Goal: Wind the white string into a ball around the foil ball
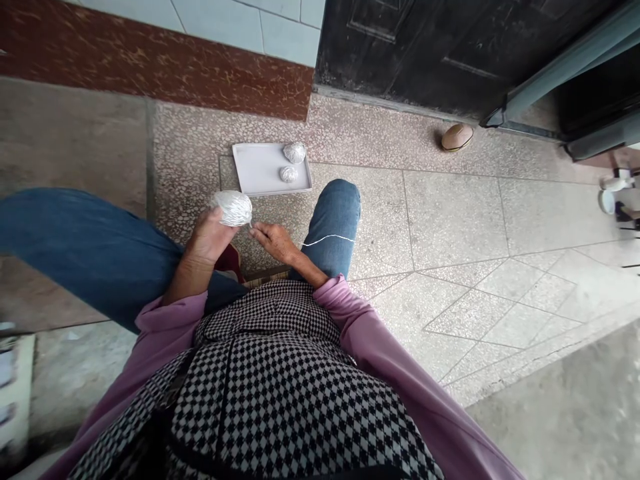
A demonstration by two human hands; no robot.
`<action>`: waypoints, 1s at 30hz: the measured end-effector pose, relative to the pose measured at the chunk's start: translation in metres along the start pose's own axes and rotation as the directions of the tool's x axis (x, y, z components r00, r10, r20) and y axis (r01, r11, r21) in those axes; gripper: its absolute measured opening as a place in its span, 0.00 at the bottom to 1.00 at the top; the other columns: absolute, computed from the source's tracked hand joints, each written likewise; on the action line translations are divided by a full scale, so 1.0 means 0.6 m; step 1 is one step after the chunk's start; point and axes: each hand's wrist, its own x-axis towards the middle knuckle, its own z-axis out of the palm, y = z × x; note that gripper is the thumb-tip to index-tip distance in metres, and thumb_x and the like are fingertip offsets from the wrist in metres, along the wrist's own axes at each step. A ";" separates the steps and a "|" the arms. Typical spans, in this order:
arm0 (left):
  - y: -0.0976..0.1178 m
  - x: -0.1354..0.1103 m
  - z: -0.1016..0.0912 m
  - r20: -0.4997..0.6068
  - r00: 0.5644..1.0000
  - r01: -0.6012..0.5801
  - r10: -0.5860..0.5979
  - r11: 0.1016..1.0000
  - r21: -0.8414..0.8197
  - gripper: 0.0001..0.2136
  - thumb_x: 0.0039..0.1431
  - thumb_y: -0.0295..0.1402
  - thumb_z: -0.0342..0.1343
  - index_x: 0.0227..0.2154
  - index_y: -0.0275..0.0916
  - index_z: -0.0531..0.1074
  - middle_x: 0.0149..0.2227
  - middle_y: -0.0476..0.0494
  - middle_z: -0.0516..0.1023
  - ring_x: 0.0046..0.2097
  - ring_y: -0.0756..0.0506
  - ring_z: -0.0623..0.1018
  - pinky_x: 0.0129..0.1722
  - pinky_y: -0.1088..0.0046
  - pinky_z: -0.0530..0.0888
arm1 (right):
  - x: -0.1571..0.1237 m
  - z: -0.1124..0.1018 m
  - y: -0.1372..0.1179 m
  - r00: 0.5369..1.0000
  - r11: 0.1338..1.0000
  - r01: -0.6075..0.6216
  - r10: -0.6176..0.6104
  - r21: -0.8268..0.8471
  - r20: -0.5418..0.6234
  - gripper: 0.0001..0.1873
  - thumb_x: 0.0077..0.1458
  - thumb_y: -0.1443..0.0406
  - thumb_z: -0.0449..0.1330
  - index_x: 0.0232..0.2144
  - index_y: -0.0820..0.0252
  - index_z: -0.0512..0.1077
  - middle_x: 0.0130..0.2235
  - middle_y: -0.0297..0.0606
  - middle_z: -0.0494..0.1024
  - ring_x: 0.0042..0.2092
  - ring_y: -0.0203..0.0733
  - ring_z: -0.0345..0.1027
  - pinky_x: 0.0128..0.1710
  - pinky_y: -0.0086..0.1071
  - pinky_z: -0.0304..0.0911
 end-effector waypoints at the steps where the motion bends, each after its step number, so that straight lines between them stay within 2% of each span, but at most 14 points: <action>1: -0.004 0.002 -0.002 0.002 1.000 -0.013 0.013 1.000 0.010 0.32 0.50 0.57 0.89 0.52 0.47 0.87 0.57 0.34 0.96 0.76 0.23 0.88 0.73 0.44 0.90 | -0.004 0.001 0.000 1.000 1.000 0.014 -0.014 -0.013 0.011 0.28 0.88 0.58 0.72 0.31 0.52 0.73 0.33 0.32 0.73 0.42 0.48 0.68 0.51 0.38 0.62; 4: -0.011 0.007 -0.009 -0.009 0.999 -0.046 0.046 0.998 0.048 0.33 0.44 0.55 0.92 0.48 0.46 0.86 0.53 0.36 0.96 0.74 0.23 0.89 0.74 0.44 0.89 | -0.011 0.000 0.000 0.998 0.998 0.048 -0.046 -0.039 0.042 0.29 0.87 0.53 0.74 0.31 0.52 0.73 0.34 0.33 0.74 0.42 0.48 0.69 0.52 0.39 0.62; 7: -0.013 0.012 -0.019 -0.021 0.998 -0.057 0.058 0.998 0.038 0.31 0.51 0.59 0.89 0.48 0.47 0.86 0.56 0.36 0.95 0.77 0.26 0.87 0.74 0.48 0.88 | -0.013 -0.003 0.000 0.998 0.999 0.051 -0.051 0.002 0.046 0.30 0.87 0.46 0.73 0.33 0.53 0.77 0.32 0.32 0.72 0.39 0.46 0.66 0.48 0.38 0.62; 10: -0.008 0.013 -0.029 -0.058 0.997 -0.047 0.046 0.999 -0.022 0.29 0.56 0.64 0.84 0.45 0.48 0.86 0.60 0.35 0.95 0.78 0.27 0.85 0.69 0.53 0.90 | -0.013 -0.006 0.006 0.997 0.983 -0.061 0.053 0.175 0.050 0.32 0.87 0.40 0.71 0.35 0.53 0.77 0.26 0.26 0.64 0.32 0.42 0.56 0.38 0.36 0.56; 12: -0.002 0.012 -0.031 -0.060 0.998 -0.035 0.031 0.998 -0.061 0.28 0.56 0.65 0.83 0.45 0.49 0.87 0.63 0.34 0.94 0.78 0.27 0.85 0.66 0.53 0.91 | -0.013 -0.006 0.013 0.986 0.932 -0.164 0.154 0.325 0.056 0.30 0.87 0.39 0.68 0.38 0.52 0.77 0.23 0.22 0.57 0.28 0.39 0.47 0.32 0.35 0.48; 14: 0.005 0.009 -0.029 -0.039 0.999 -0.022 0.019 0.997 -0.079 0.29 0.57 0.66 0.83 0.47 0.50 0.88 0.64 0.34 0.93 0.77 0.25 0.85 0.64 0.51 0.92 | -0.015 -0.006 0.020 0.976 0.876 -0.215 0.211 0.432 0.059 0.28 0.86 0.39 0.68 0.41 0.52 0.76 0.23 0.19 0.54 0.26 0.37 0.40 0.29 0.35 0.41; 17: 0.021 0.006 -0.021 -0.060 0.998 -0.018 0.013 0.995 -0.094 0.29 0.60 0.66 0.82 0.52 0.51 0.89 0.65 0.34 0.92 0.76 0.24 0.85 0.59 0.50 0.93 | -0.025 -0.017 0.029 0.978 0.862 -0.205 0.201 0.463 0.058 0.33 0.80 0.33 0.72 0.40 0.52 0.75 0.23 0.18 0.54 0.25 0.35 0.39 0.27 0.34 0.38; 19: 0.033 0.008 -0.016 -0.141 0.990 -0.042 0.023 0.990 -0.131 0.28 0.61 0.65 0.81 0.52 0.51 0.88 0.64 0.34 0.92 0.75 0.25 0.86 0.58 0.52 0.93 | -0.041 -0.045 0.032 0.987 0.900 -0.157 0.152 0.407 0.043 0.38 0.74 0.27 0.75 0.39 0.52 0.76 0.23 0.19 0.55 0.25 0.35 0.42 0.27 0.34 0.39; 22: 0.048 0.015 -0.016 -0.260 0.965 -0.097 0.045 0.977 -0.189 0.25 0.59 0.60 0.82 0.49 0.51 0.85 0.63 0.37 0.92 0.74 0.28 0.84 0.58 0.56 0.91 | -0.077 -0.132 0.037 0.998 0.968 -0.046 0.057 0.248 -0.038 0.43 0.64 0.22 0.78 0.37 0.53 0.79 0.23 0.22 0.57 0.26 0.36 0.47 0.27 0.35 0.42; 24: 0.053 0.022 -0.024 -0.290 0.956 -0.110 0.048 0.973 -0.203 0.25 0.61 0.57 0.82 0.51 0.50 0.82 0.63 0.40 0.91 0.75 0.31 0.81 0.59 0.59 0.88 | -0.106 -0.218 0.043 0.992 0.992 0.003 0.014 0.127 -0.128 0.42 0.64 0.23 0.78 0.35 0.53 0.82 0.22 0.23 0.59 0.27 0.37 0.49 0.28 0.35 0.44; 26: 0.053 0.033 -0.037 -0.305 0.950 -0.122 0.057 0.972 -0.199 0.27 0.61 0.56 0.82 0.52 0.50 0.78 0.63 0.42 0.90 0.75 0.33 0.78 0.61 0.61 0.85 | -0.135 -0.315 0.050 0.967 1.000 0.013 -0.010 0.012 -0.255 0.37 0.66 0.27 0.79 0.33 0.52 0.84 0.22 0.24 0.60 0.26 0.37 0.51 0.28 0.35 0.46; 28: 0.049 0.045 -0.054 -0.303 0.949 -0.151 0.091 0.972 -0.179 0.31 0.58 0.59 0.83 0.51 0.49 0.74 0.61 0.42 0.89 0.75 0.34 0.75 0.63 0.61 0.83 | -0.160 -0.412 0.056 0.931 0.997 -0.042 0.012 -0.072 -0.365 0.31 0.69 0.36 0.81 0.30 0.52 0.84 0.21 0.24 0.61 0.25 0.36 0.50 0.27 0.36 0.45; 30: 0.043 0.056 -0.070 -0.279 0.952 -0.172 0.126 0.974 -0.147 0.36 0.54 0.62 0.84 0.49 0.49 0.71 0.59 0.43 0.87 0.75 0.34 0.73 0.64 0.59 0.81 | -0.179 -0.499 0.058 0.870 0.976 -0.159 0.068 -0.147 -0.488 0.26 0.75 0.47 0.80 0.28 0.52 0.83 0.19 0.23 0.60 0.23 0.35 0.47 0.27 0.38 0.43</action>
